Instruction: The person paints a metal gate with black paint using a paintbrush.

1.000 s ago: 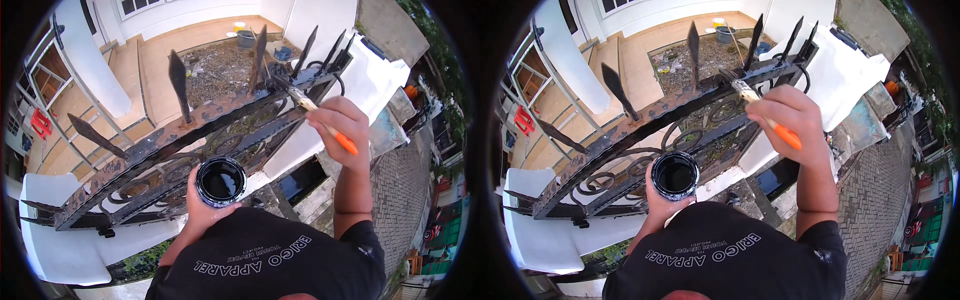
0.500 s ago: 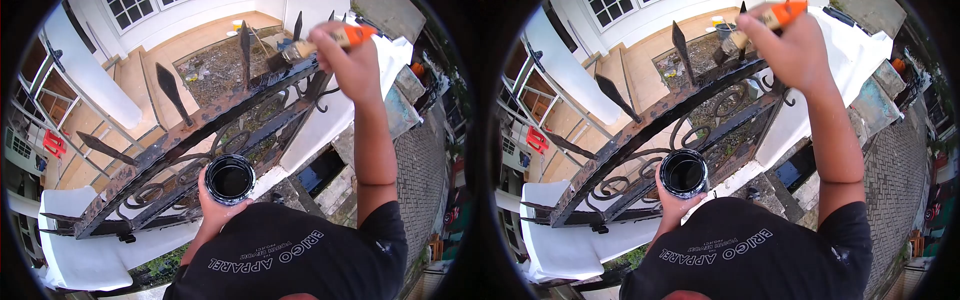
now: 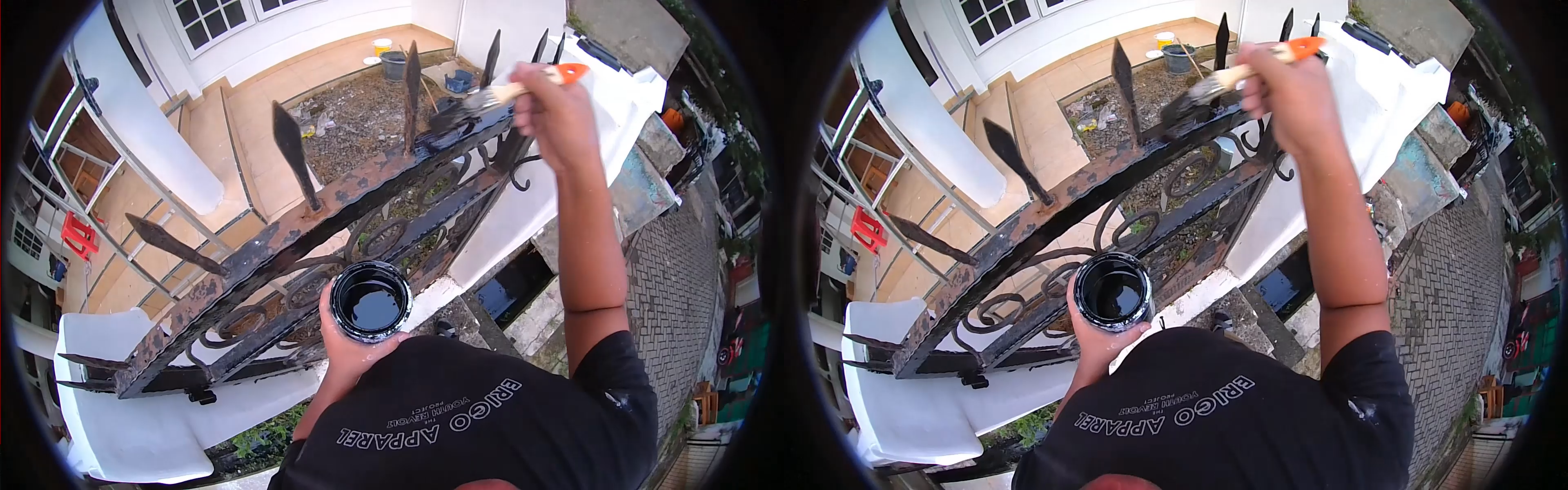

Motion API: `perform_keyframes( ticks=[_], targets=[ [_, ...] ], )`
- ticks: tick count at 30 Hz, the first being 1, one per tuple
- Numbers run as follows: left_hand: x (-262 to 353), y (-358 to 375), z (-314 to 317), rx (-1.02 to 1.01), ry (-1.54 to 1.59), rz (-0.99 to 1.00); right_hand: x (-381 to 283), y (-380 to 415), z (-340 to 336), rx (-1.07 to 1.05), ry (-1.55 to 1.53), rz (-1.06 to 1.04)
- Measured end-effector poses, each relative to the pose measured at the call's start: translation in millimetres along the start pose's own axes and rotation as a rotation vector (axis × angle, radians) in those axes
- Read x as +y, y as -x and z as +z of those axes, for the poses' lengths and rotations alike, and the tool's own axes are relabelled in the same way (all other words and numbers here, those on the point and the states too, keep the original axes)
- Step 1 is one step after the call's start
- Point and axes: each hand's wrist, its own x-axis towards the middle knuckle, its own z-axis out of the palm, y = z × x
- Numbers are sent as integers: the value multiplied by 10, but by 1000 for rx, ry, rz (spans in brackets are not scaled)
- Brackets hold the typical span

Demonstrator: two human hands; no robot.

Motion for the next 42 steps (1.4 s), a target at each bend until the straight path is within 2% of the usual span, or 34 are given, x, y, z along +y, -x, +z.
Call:
perform_keyframes(
  ticks=[2, 6, 8, 10, 14, 18, 20, 22, 24, 26, 28, 29, 30, 32, 36, 40, 42],
  targets=[
    [-11, -7, 17, -4, -11, -3, 48, 62, 221, -69, 23, 62],
    [-12, -7, -23, -9, -83, 35, 37, -122, -154, -12, 307, -28],
    [-24, -11, -2, 8, -30, 21, 8, -169, -281, -16, 298, -46],
    [-22, -7, -4, 6, -54, 9, -62, -49, -213, 58, 265, -181],
    [10, -35, 21, -16, -41, 3, -72, 208, 134, -63, 216, -154],
    [-7, -27, -1, -2, -49, 26, -29, 56, -170, 11, 374, -143],
    [-27, -8, -9, -15, -7, -29, -34, 96, -269, 36, 342, -178],
    [-44, -10, -11, -16, -17, -30, -67, 253, -240, 152, 272, -291],
    [-23, -8, -34, -18, -39, -33, -23, 408, -207, 143, 198, -359],
    [20, -4, -37, 1, -95, 23, 49, 590, -109, 128, -153, -459],
    [29, 3, -46, 27, -69, 21, 172, 779, 26, 74, -277, -476],
    [31, -2, -55, 21, -74, 14, 265, 817, 71, 3, -208, -525],
    [36, -7, -60, 12, -81, 4, 358, 794, 133, -70, -72, -667],
    [36, -1, -39, 25, -78, -2, 340, 744, 155, -196, 281, -789],
    [87, 26, -58, 23, -74, 8, 502, 676, -102, 40, 43, -472],
    [11, 29, -44, 17, -56, 18, 498, 860, 114, 68, -178, -591],
    [29, 25, -10, 23, -60, 7, 526, 929, 332, 40, -83, -505]
  ],
)
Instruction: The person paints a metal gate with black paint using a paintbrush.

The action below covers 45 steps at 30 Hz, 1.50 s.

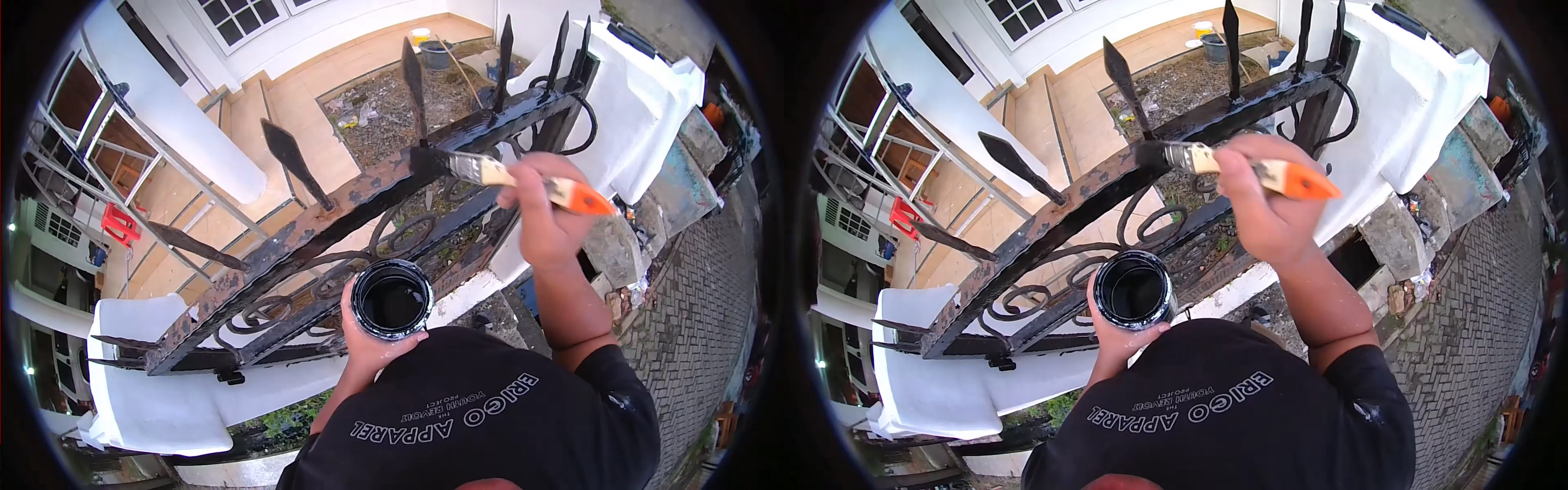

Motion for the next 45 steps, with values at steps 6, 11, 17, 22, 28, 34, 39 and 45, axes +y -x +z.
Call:
perform_keyframes(
  ticks=[6, 11, 17, 22, 28, 34, 39, 45],
  targets=[
    [21, 16, -29, -30, -36, 43, 100, -223, -278, 145, -157, 133],
    [4, 29, -40, -46, -27, 3, -30, -196, 48, 147, -190, -80],
    [24, 45, -125, -49, -117, 25, 61, -183, -286, -182, 152, -165],
    [66, 36, -100, -59, -85, -17, -383, -791, -192, -640, 399, -548],
    [22, 43, -48, -33, -40, 23, -735, -1088, -159, -562, 614, -897],
    [43, 23, -88, -10, -72, 44, -371, -607, -203, -878, 668, -956],
    [38, 19, -20, 32, -30, 34, -748, -1275, -215, -770, 639, -905],
    [21, 68, -29, 3, -40, 51, -530, -933, -191, -870, 678, -1018]
  ],
)
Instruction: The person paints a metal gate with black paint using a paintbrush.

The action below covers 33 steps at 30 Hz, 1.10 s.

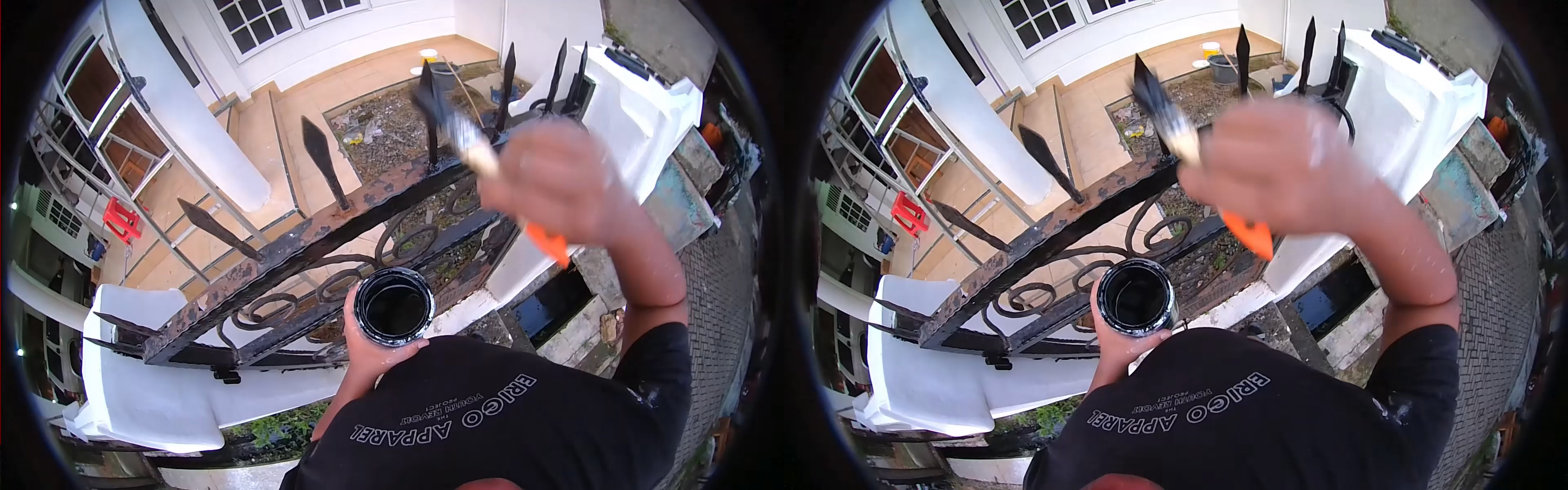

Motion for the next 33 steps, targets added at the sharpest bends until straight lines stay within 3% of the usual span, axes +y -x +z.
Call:
perform_keyframes(
  ticks=[5, 10, 13, 16, 19, 21, 23, 25, 27, 29, 33],
  targets=[
    [-28, -35, -22, 0, 15, -7, 7, 79, -7, -89, -193, 63],
    [35, -31, 20, 6, -25, 18, 369, -376, -471, 187, 69, 115],
    [24, -26, 12, -2, 72, 12, 139, -191, -129, 220, 49, 97],
    [16, -31, -16, 3, 87, -9, -143, 109, 272, 89, 36, 31],
    [-1, -44, -49, 11, 67, -15, -234, 176, 252, 116, -37, 82],
    [-7, -44, -58, 39, -16, 43, -270, 174, 162, 451, -260, 393],
    [8, -31, -41, 54, 13, 3, -272, 227, 254, 543, -288, 507],
    [17, -5, -13, 72, 41, -39, -253, 147, 492, 920, -623, 747],
    [37, -4, -32, 55, 54, -31, -166, 227, 622, 893, -574, 768],
    [59, -14, -76, 40, 22, -10, -122, 306, 654, 1048, -795, 869],
    [53, -5, -51, 37, 25, 4, -69, 263, 616, 1086, -832, 714]
  ],
)
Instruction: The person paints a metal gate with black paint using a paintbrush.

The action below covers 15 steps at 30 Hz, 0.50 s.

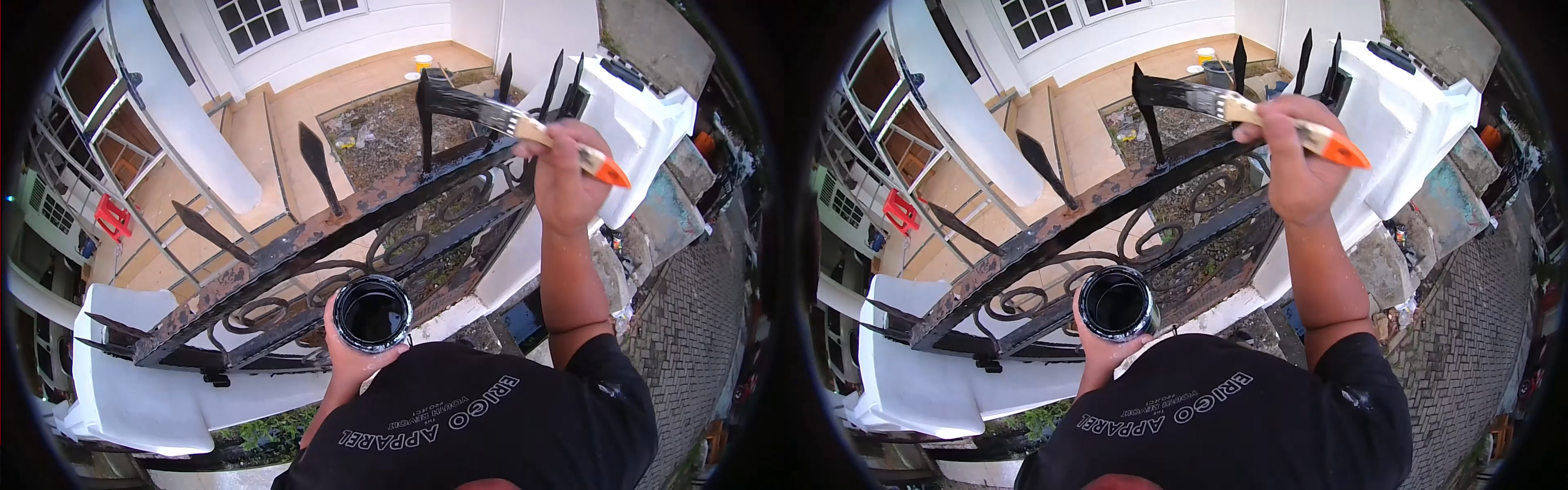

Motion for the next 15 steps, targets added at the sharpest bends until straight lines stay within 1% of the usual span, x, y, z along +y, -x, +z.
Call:
perform_keyframes(
  ticks=[1, 4, 5, 6, 8, 9, 10, 12, 13, 14, 15],
  targets=[
    [-45, 13, -8, 8, -15, 10, 49, -36, -35, -46, 108, 4],
    [-6, -6, -29, 6, -37, 28, 80, -194, -257, 14, 118, 60],
    [2, -1, -31, 13, -50, 35, 73, -204, -263, 46, -69, 69],
    [6, 9, -18, 23, -62, 36, 63, -208, -201, 45, -75, 68],
    [3, 20, 24, 39, -25, 13, 71, -149, -9, -30, -95, -6],
    [-20, 35, 23, 50, -45, 6, 113, -123, 12, -43, 21, 28],
    [-33, 36, 10, 58, -71, 2, 140, -128, -20, -27, 11, 33],
    [-4, 17, 10, 34, -52, 24, 166, -201, -143, 59, -64, 139],
    [32, 23, 13, 27, -94, 37, 143, -216, -184, 62, -92, 77],
    [54, 23, 26, 22, -135, 50, 126, -222, -186, 62, -106, 75],
    [61, 20, 42, 28, -119, 38, 70, -232, -166, -70, 152, -169]
  ],
)
